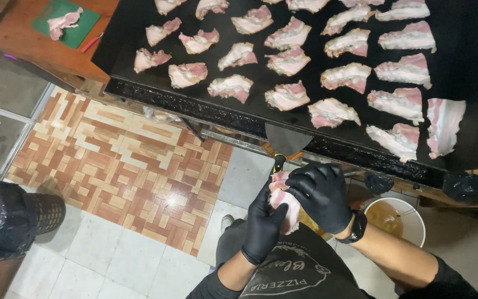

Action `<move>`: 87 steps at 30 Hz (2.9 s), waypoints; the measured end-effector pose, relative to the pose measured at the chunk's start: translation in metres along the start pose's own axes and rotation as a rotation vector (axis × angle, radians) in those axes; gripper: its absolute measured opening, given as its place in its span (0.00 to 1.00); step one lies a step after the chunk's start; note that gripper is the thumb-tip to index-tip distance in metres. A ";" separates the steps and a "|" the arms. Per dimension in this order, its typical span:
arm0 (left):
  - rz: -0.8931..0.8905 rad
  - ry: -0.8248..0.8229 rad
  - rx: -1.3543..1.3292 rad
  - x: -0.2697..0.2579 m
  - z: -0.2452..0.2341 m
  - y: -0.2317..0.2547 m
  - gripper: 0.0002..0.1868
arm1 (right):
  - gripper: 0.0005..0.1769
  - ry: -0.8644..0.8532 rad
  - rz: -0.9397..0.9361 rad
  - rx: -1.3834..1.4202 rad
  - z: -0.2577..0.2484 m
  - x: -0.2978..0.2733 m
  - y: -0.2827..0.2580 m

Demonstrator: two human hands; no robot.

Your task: Placing raw meat slices onto a hot griddle for cooking.

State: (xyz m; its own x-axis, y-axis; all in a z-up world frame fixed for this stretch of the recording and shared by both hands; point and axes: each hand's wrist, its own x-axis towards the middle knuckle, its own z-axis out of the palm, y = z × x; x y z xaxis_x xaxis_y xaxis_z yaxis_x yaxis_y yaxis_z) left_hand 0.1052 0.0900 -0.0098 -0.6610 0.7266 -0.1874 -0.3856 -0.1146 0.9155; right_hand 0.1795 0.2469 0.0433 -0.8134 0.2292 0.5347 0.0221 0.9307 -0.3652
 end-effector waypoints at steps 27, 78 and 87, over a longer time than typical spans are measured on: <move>-0.227 0.199 -0.470 0.031 -0.033 0.004 0.30 | 0.15 -0.036 0.051 0.329 -0.039 -0.059 0.026; -0.212 0.476 -0.187 0.051 -0.054 -0.005 0.24 | 0.16 -0.024 0.209 -0.807 -0.086 0.035 0.573; -0.209 0.386 -0.241 0.050 -0.016 0.035 0.32 | 0.10 -0.244 0.298 -0.172 -0.088 0.112 0.264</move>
State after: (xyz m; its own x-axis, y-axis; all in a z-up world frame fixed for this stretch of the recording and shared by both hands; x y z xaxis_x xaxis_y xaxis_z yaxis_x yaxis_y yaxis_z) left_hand 0.0479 0.1114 0.0068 -0.7261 0.4526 -0.5176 -0.6428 -0.1796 0.7447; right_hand 0.1459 0.5436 0.0740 -0.8702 0.4402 0.2214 0.3568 0.8727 -0.3332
